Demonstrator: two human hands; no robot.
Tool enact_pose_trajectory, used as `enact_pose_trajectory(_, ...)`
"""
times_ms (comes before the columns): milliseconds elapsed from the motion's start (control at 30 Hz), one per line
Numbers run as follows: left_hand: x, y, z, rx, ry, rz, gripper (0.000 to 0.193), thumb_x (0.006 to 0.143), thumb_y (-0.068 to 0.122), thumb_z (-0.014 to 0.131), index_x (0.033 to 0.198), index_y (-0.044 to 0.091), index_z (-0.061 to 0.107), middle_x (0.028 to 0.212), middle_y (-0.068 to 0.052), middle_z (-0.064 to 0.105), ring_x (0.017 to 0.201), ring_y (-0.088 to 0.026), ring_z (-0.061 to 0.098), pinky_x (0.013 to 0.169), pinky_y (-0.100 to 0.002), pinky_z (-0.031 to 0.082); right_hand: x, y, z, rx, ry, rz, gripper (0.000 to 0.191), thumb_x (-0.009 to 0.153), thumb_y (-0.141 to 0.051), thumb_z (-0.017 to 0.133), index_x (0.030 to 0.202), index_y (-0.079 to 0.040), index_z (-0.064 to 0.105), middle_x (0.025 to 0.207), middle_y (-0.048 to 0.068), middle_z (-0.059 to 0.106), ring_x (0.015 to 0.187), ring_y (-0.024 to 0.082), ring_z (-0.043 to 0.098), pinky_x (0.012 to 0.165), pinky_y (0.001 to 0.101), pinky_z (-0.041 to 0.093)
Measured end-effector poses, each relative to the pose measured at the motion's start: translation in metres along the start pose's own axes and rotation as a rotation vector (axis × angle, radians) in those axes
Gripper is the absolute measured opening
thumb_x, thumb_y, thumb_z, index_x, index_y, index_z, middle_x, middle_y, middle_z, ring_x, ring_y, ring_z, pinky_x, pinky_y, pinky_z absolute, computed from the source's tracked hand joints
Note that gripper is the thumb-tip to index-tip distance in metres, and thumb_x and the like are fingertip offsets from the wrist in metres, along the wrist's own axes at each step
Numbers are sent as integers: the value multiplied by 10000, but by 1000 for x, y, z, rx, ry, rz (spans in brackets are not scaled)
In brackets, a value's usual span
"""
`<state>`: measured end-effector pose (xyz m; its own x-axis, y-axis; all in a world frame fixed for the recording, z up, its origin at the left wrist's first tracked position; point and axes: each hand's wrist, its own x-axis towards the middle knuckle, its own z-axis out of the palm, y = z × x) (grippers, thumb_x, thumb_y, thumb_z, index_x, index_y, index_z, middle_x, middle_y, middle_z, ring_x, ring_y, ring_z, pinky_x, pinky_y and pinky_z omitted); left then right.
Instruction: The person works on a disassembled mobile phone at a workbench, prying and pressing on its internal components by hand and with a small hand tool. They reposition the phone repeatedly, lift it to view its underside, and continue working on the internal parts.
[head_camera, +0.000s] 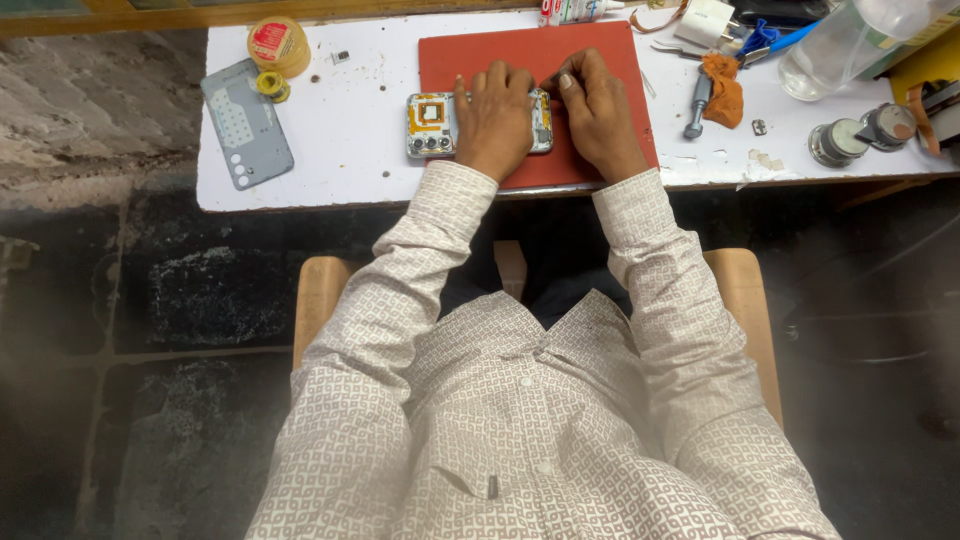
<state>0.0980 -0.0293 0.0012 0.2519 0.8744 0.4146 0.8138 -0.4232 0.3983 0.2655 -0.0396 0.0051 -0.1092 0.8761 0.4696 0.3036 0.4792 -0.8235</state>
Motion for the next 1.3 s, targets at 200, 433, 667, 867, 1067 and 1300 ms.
enact_pose_trajectory(200, 3, -9, 4, -81, -6, 5, 130, 958, 226, 642, 1035, 124, 659, 1062, -69, 575, 1082, -299, 556, 1092, -593, 342, 0, -1, -1, -91, 11, -33, 58, 1081, -12, 496, 1076, 17, 546, 989, 135, 755, 906, 206, 739, 799, 333, 599)
enact_pose_trajectory(433, 3, -3, -3, -107, 14, -52, 361, 833, 444, 802, 952, 122, 691, 993, -50, 594, 1023, -270, 574, 1074, -575, 345, 0, -2, 0, -15, -4, 57, 71, 1081, -33, 482, 1079, 4, 543, 980, 119, 740, 860, 170, 711, 758, 314, 597)
enact_pose_trajectory(667, 5, -6, -11, -163, -5, -52, 271, 802, 365, 814, 938, 152, 715, 1004, -39, 604, 1030, -257, 575, 1086, -550, 343, 1, 0, -1, -43, -10, -19, 56, 1082, -15, 491, 1080, 11, 540, 980, 127, 751, 892, 178, 724, 791, 311, 592)
enact_pose_trajectory(867, 3, 3, -2, -71, 39, -59, 233, 884, 335, 747, 907, 122, 656, 975, -69, 572, 984, -276, 559, 1057, -555, 361, -1, 1, -1, -39, -9, -20, 57, 1089, -15, 483, 1086, 14, 532, 993, 132, 747, 918, 184, 739, 803, 312, 607)
enact_pose_trajectory(1067, 1, -3, 3, -78, 102, -34, 186, 1027, 307, 696, 980, 128, 670, 1013, -48, 586, 990, -265, 566, 1089, -531, 387, 0, 0, -2, -17, -10, -14, 59, 1094, -20, 479, 1081, 14, 526, 1005, 139, 753, 939, 196, 741, 796, 322, 597)
enact_pose_trajectory(1300, 1, -7, -5, -217, 16, -75, 224, 809, 334, 830, 918, 152, 759, 1006, -34, 609, 1046, -251, 586, 1124, -545, 313, -1, -1, -2, -72, -9, -13, 64, 1087, -24, 486, 1078, 10, 539, 991, 139, 761, 933, 201, 752, 814, 324, 606)
